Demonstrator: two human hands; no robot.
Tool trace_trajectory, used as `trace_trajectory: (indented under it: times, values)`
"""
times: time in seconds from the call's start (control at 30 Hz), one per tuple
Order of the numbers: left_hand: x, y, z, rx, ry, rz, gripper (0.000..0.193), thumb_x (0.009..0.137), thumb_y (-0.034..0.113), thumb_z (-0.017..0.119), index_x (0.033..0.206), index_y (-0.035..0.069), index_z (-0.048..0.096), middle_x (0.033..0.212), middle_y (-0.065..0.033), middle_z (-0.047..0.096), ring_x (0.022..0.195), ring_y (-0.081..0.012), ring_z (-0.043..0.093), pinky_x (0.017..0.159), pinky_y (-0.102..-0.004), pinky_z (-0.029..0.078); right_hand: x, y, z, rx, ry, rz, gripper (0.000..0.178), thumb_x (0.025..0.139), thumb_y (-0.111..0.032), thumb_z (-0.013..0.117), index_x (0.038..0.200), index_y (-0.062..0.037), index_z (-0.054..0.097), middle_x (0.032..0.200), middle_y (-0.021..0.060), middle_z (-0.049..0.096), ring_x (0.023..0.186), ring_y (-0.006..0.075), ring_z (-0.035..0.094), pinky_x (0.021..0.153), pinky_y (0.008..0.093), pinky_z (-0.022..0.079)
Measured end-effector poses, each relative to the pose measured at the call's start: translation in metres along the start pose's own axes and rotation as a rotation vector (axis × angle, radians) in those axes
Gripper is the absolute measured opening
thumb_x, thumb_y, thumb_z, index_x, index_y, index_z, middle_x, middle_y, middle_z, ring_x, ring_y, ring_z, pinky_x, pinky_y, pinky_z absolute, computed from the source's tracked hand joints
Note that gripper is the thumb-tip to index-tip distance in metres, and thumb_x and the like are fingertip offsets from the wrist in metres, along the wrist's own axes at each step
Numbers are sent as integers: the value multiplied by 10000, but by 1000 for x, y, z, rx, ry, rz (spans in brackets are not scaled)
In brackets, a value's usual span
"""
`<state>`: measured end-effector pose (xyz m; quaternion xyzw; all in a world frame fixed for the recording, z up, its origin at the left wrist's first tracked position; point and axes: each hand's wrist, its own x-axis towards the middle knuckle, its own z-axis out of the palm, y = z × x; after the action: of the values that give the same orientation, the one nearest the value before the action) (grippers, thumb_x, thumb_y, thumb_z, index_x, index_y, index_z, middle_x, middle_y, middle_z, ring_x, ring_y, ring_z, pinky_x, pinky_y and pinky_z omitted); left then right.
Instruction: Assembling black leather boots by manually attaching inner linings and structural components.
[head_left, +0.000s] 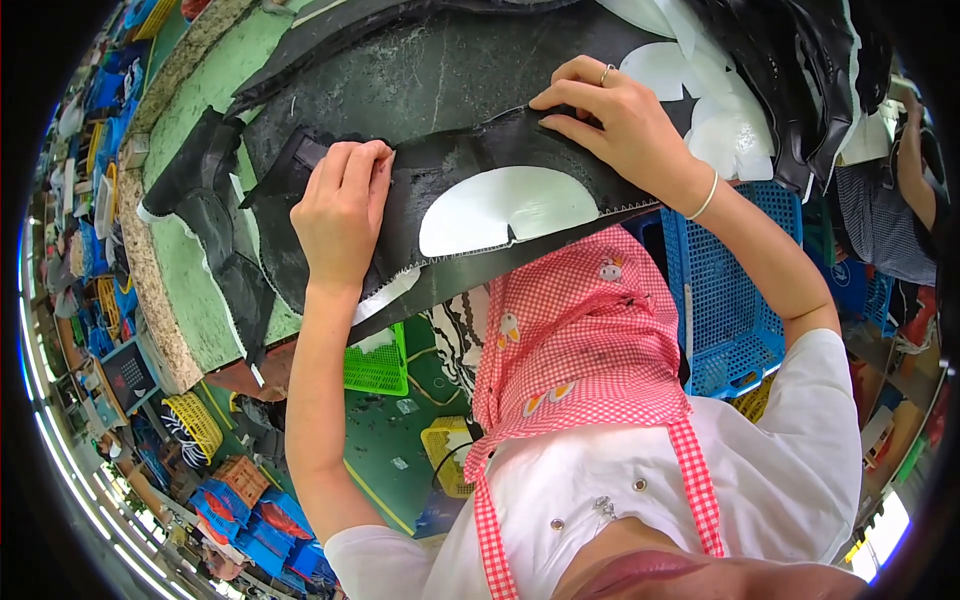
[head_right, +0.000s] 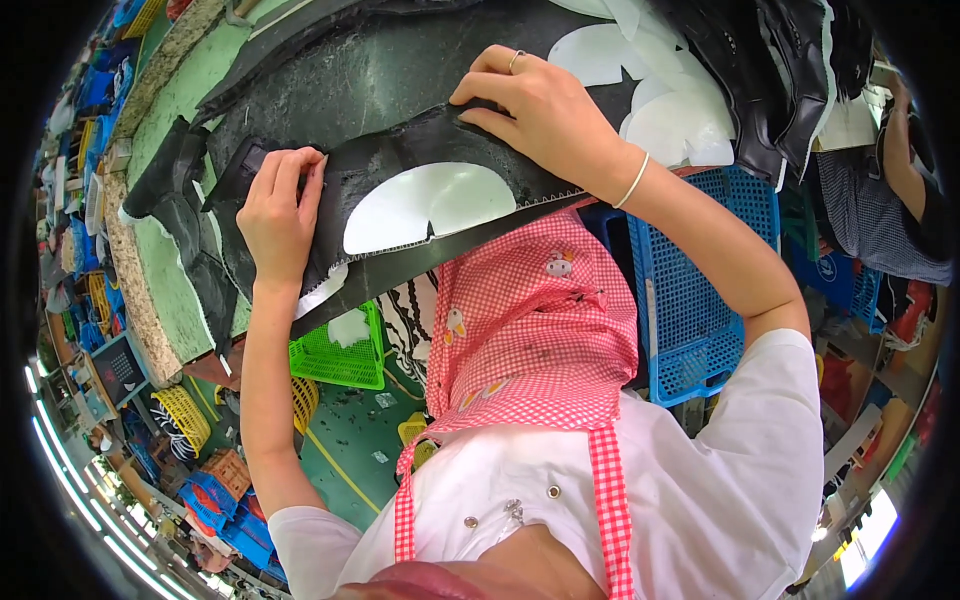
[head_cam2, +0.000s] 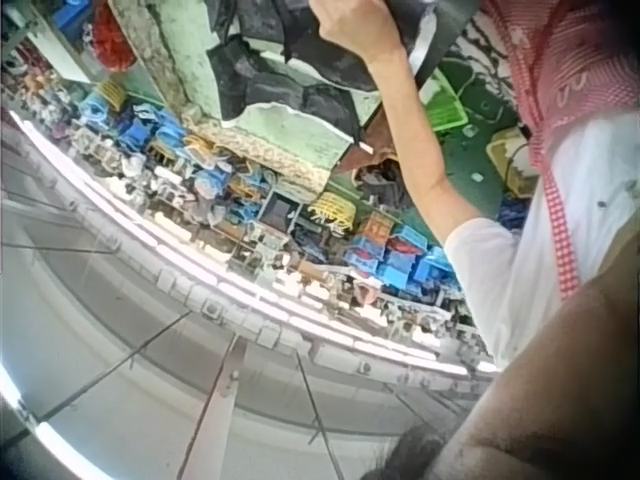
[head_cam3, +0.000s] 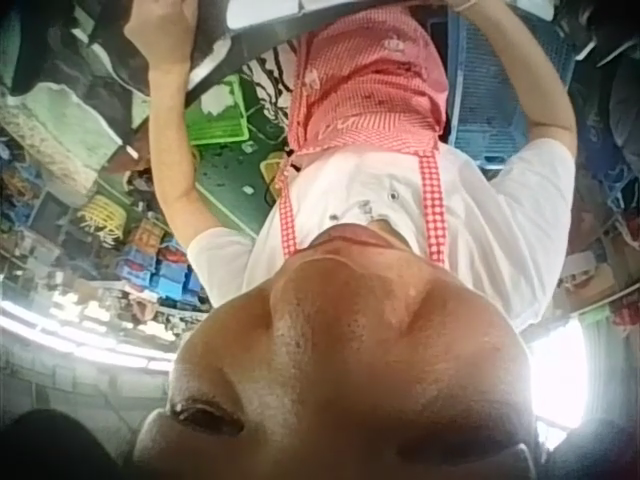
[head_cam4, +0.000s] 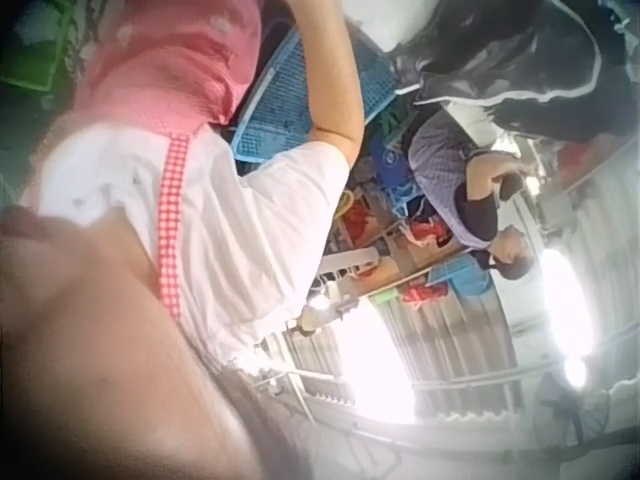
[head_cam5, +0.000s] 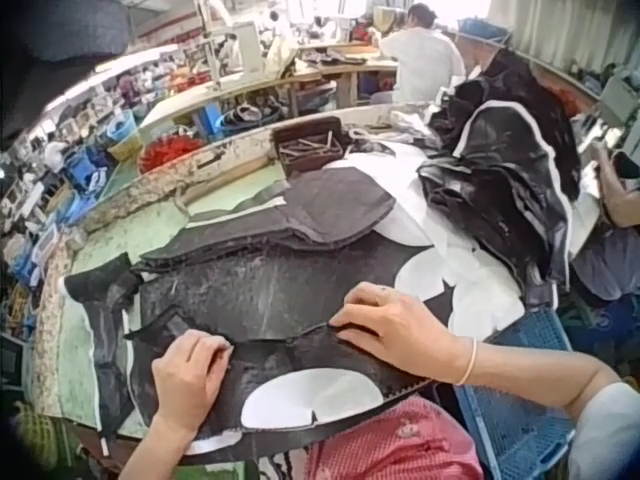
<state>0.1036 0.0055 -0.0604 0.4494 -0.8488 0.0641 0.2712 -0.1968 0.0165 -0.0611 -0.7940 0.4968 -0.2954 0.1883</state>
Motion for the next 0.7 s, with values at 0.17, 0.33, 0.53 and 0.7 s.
trace_trajectory:
  times: [0.17, 0.33, 0.53, 0.7]
  values:
    - [-3, 0, -1, 54, -10, 29, 141, 839, 133, 711, 927, 123, 601, 864, 11, 606, 723, -161, 637, 572, -290, 506, -10, -10, -1, -387, -11, -296, 118, 872, -113, 630, 986, -83, 647, 1077, 45, 623, 1021, 216, 591, 847, 321, 525]
    - [0, 0, 1, 56, -5, 26, 142, 854, 130, 696, 942, 109, 586, 863, 2, 605, 730, -172, 641, 579, -295, 509, -19, 0, 4, -258, 51, -275, 138, 881, -81, 612, 1018, -69, 609, 1139, 48, 602, 1071, 232, 577, 898, 319, 507]
    - [2, 2, -3, -23, -45, -71, 122, 869, 120, 672, 938, 96, 575, 868, -18, 612, 742, -206, 645, 595, -319, 519, -21, -7, 6, -180, 97, -120, 283, 867, -62, 624, 1145, -93, 577, 1192, 48, 573, 1085, 256, 568, 969, 364, 452]
    - [1, 1, -2, -69, -27, -86, 117, 860, 109, 667, 935, 97, 578, 873, -31, 614, 764, -225, 647, 611, -342, 518, -9, -19, 4, -395, 93, -329, 399, 806, -34, 640, 1196, -94, 582, 1169, 58, 586, 1095, 272, 556, 1000, 396, 416]
